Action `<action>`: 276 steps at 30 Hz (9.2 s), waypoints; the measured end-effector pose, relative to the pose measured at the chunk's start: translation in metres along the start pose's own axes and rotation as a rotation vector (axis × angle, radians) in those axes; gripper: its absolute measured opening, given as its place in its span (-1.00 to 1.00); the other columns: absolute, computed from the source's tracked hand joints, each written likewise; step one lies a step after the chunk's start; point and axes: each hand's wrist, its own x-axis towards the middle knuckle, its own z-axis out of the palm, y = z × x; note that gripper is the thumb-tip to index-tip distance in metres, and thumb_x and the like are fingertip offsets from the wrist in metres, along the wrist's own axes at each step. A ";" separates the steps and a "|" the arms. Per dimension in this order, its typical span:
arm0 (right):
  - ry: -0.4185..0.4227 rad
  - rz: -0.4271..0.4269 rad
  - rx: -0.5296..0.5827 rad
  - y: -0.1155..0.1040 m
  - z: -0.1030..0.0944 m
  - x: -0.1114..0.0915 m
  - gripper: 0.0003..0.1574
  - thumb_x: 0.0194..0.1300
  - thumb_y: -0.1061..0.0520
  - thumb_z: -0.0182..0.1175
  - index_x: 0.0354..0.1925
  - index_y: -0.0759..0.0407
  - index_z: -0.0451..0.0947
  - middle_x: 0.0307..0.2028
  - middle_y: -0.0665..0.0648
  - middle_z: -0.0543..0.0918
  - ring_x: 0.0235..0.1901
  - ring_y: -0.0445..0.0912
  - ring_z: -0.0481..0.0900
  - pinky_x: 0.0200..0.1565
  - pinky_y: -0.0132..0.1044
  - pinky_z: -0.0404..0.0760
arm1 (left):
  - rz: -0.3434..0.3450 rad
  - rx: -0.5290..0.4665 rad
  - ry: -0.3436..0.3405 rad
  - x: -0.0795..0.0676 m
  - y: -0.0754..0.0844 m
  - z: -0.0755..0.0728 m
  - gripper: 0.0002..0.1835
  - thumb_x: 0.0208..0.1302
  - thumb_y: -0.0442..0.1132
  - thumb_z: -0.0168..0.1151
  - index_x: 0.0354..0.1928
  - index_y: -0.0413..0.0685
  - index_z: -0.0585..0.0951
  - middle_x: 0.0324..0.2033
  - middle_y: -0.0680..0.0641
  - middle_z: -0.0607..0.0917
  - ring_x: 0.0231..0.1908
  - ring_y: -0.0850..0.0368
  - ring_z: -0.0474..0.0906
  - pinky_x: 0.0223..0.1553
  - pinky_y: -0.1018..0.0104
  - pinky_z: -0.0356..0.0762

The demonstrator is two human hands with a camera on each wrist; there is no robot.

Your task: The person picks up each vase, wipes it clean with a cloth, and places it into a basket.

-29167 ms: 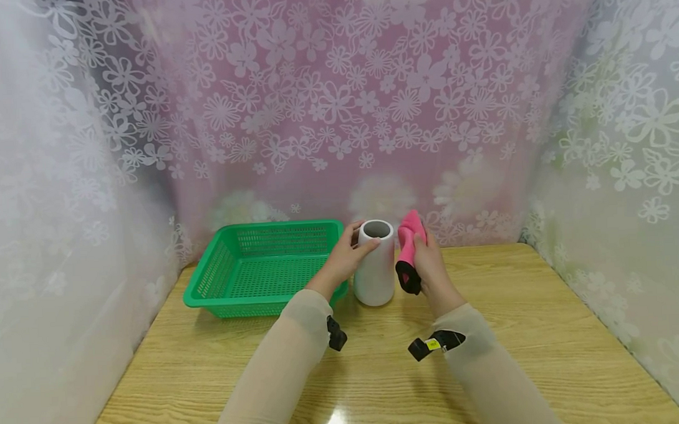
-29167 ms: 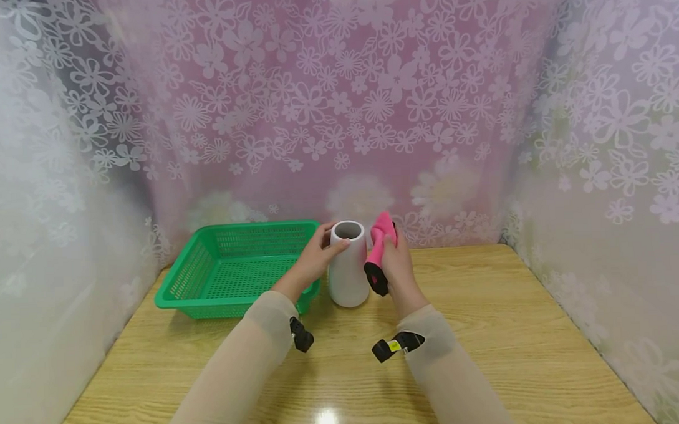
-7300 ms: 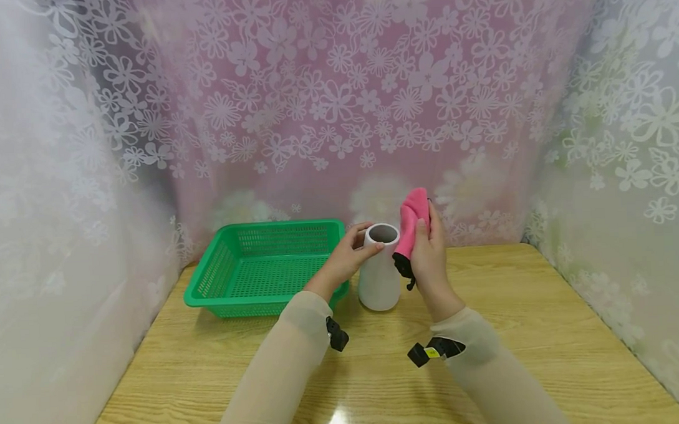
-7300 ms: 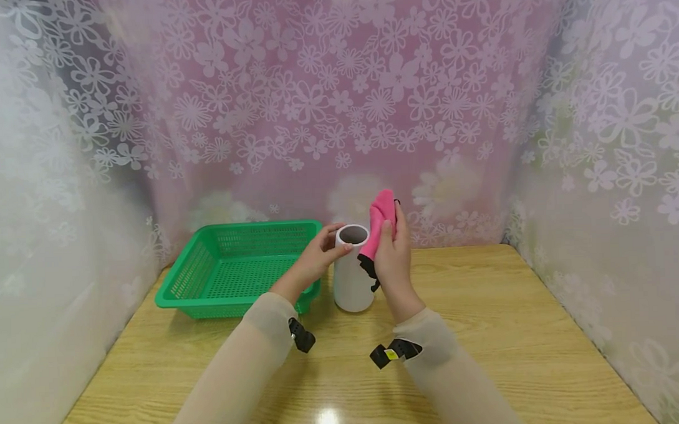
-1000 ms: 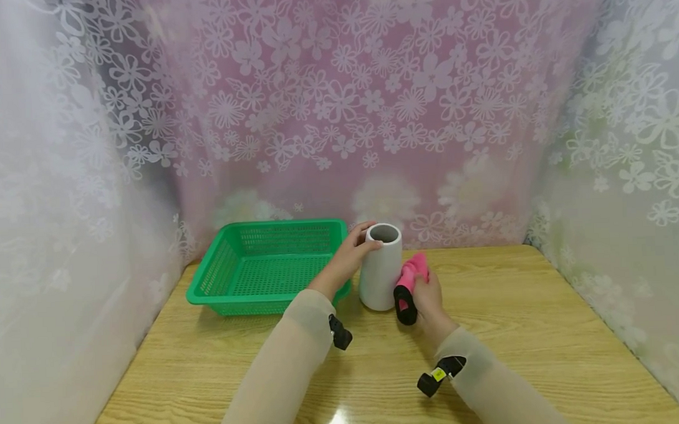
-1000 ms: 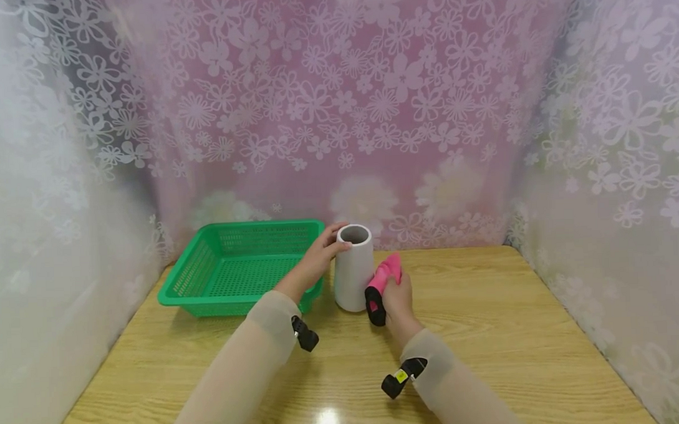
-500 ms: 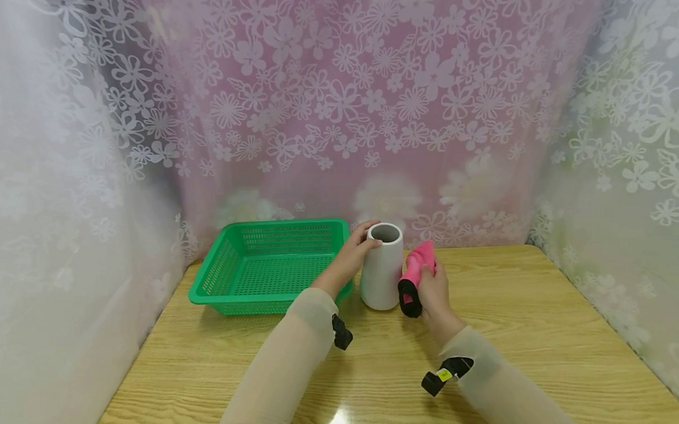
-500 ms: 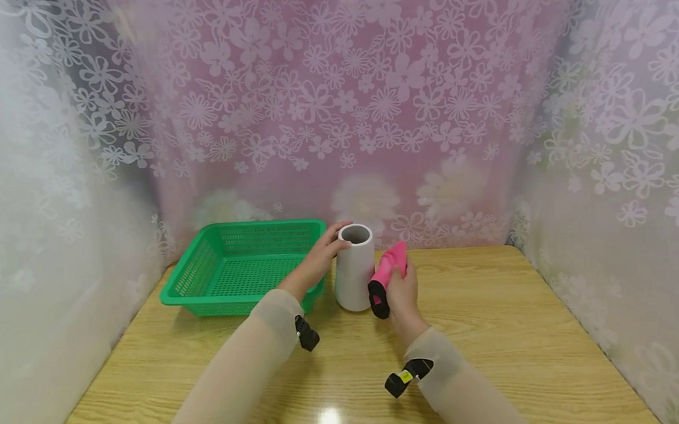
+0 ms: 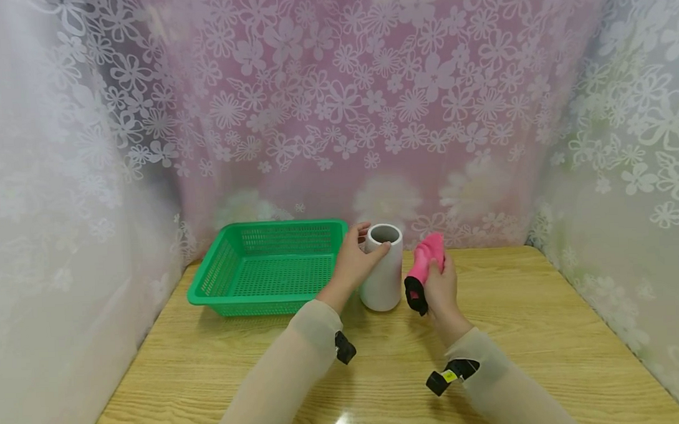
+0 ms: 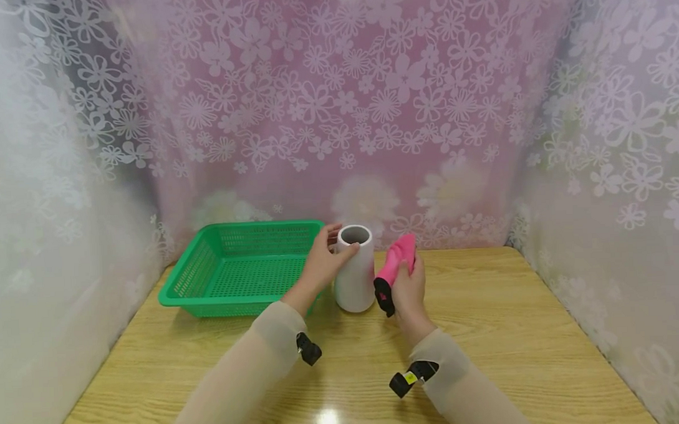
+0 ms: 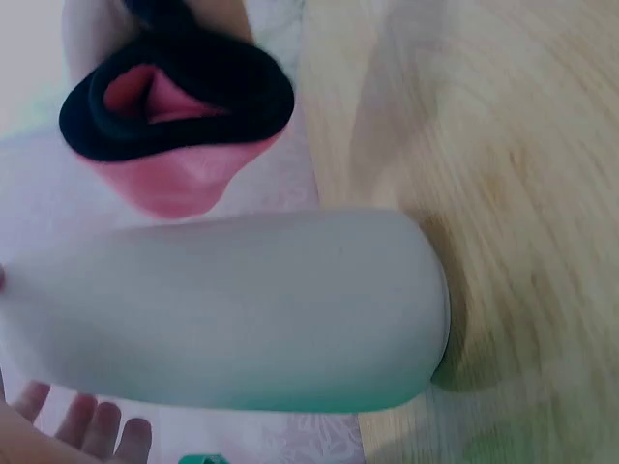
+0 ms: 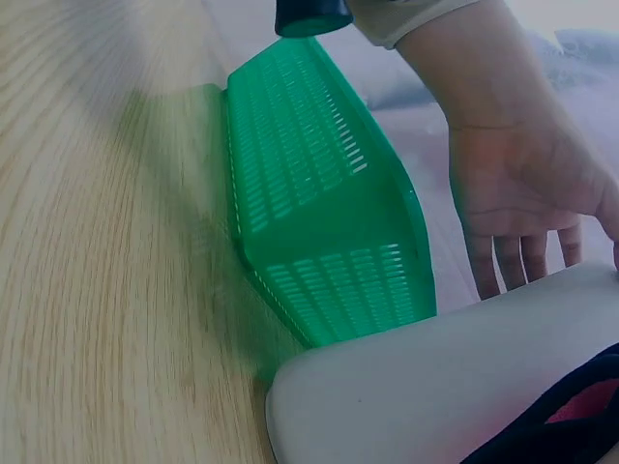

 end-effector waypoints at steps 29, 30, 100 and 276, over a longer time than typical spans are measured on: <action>0.028 -0.389 -0.230 0.000 -0.004 0.001 -0.33 0.64 0.09 -0.21 0.60 0.01 -0.04 0.43 0.29 0.17 0.33 0.17 0.26 0.35 0.11 0.28 | -0.003 -0.130 -0.289 0.015 -0.015 -0.015 -0.28 0.33 0.08 0.34 0.47 0.19 0.33 0.31 0.04 0.47 0.32 0.03 0.39 0.24 -0.01 0.44; 0.029 -0.414 -0.241 0.000 -0.004 0.002 -0.33 0.64 0.10 -0.20 0.60 0.01 -0.03 0.42 0.29 0.18 0.32 0.17 0.27 0.33 0.12 0.30 | -0.003 -0.141 -0.302 0.016 -0.015 -0.016 -0.27 0.33 0.08 0.33 0.48 0.17 0.32 0.31 0.05 0.47 0.33 0.04 0.38 0.25 -0.01 0.43; -0.100 -0.520 -0.403 0.044 0.024 0.018 -0.42 0.67 -0.03 -0.29 0.49 0.13 0.22 0.31 0.27 0.40 0.33 0.15 0.34 0.32 0.15 0.30 | -0.042 -0.282 -0.368 0.015 -0.026 -0.018 -0.35 0.41 -0.03 0.28 0.48 0.33 0.32 0.34 0.05 0.44 0.35 0.07 0.34 0.34 -0.05 0.31; -0.307 0.058 -0.542 0.041 -0.002 0.027 -0.30 0.62 0.00 -0.37 0.50 0.39 0.06 0.45 0.46 0.16 0.47 0.31 0.03 0.46 0.16 -0.03 | -0.050 -0.278 -0.368 0.009 -0.018 -0.016 -0.31 0.41 -0.01 0.27 0.51 0.25 0.28 0.37 0.06 0.42 0.37 0.05 0.31 0.34 -0.08 0.30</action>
